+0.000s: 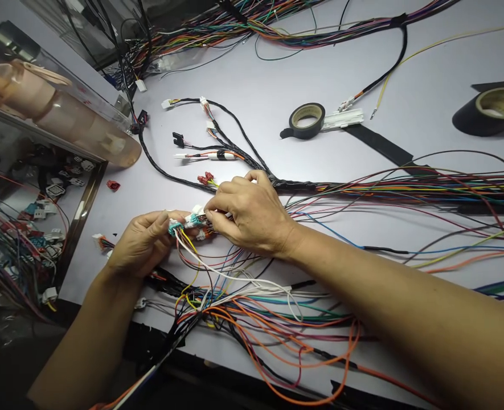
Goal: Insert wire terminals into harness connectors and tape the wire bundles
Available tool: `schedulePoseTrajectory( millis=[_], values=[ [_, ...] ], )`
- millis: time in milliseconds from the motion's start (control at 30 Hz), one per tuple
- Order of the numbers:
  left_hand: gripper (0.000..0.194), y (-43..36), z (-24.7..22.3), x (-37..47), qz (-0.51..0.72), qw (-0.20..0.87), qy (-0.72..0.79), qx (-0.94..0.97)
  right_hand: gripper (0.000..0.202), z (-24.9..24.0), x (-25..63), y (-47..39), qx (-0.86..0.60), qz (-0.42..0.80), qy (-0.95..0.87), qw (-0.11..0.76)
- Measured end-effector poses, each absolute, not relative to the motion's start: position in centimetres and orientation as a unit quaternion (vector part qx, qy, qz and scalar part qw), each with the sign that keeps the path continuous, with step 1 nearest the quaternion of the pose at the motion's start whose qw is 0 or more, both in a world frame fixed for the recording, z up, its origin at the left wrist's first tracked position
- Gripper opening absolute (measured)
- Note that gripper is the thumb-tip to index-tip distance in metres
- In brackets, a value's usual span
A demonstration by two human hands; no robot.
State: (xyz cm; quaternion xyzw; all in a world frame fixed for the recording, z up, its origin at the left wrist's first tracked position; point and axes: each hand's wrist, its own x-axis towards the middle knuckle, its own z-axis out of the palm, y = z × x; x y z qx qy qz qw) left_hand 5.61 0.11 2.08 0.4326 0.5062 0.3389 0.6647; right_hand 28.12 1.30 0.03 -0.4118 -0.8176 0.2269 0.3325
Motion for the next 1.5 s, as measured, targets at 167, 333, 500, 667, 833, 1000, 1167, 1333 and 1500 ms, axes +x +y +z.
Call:
schedulePoseTrajectory(
  millis=[167,333,500,667,833,1000,1167,1333,1500],
  values=[
    [0.024,0.10,2.34,5.64,0.337,0.659,0.519,0.428,0.016,0.01,28.43,1.27,-0.390,0.233,-0.824,0.339],
    [0.021,0.05,2.44,5.64,0.342,0.658,0.520,0.424,0.015,-0.20,28.54,1.44,-0.380,0.229,-0.826,0.348],
    [0.022,0.10,2.35,5.58,0.342,0.656,0.523,0.423,0.014,-0.60,28.44,1.62,-0.379,0.217,-0.827,0.354],
    [0.019,0.25,2.39,5.62,0.342,0.645,0.510,0.455,0.015,-0.59,28.53,1.62,-0.374,0.214,-0.829,0.356],
    [0.016,0.29,2.55,5.68,0.336,0.639,0.495,0.483,0.016,-0.29,28.56,1.50,-0.371,0.234,-0.817,0.373],
    [0.016,0.21,2.63,5.45,0.332,0.638,0.496,0.487,0.019,-0.36,28.44,1.64,-0.379,0.231,-0.821,0.359],
    [0.015,0.16,2.53,5.24,0.328,0.630,0.507,0.488,0.019,-0.45,28.41,1.65,-0.381,0.229,-0.821,0.357],
    [0.014,0.15,2.60,5.37,0.329,0.625,0.508,0.493,0.018,-0.38,28.47,1.69,-0.378,0.230,-0.818,0.367],
    [0.013,0.16,2.69,5.43,0.323,0.630,0.499,0.500,0.018,-0.40,28.53,1.75,-0.367,0.230,-0.818,0.379]
  ],
)
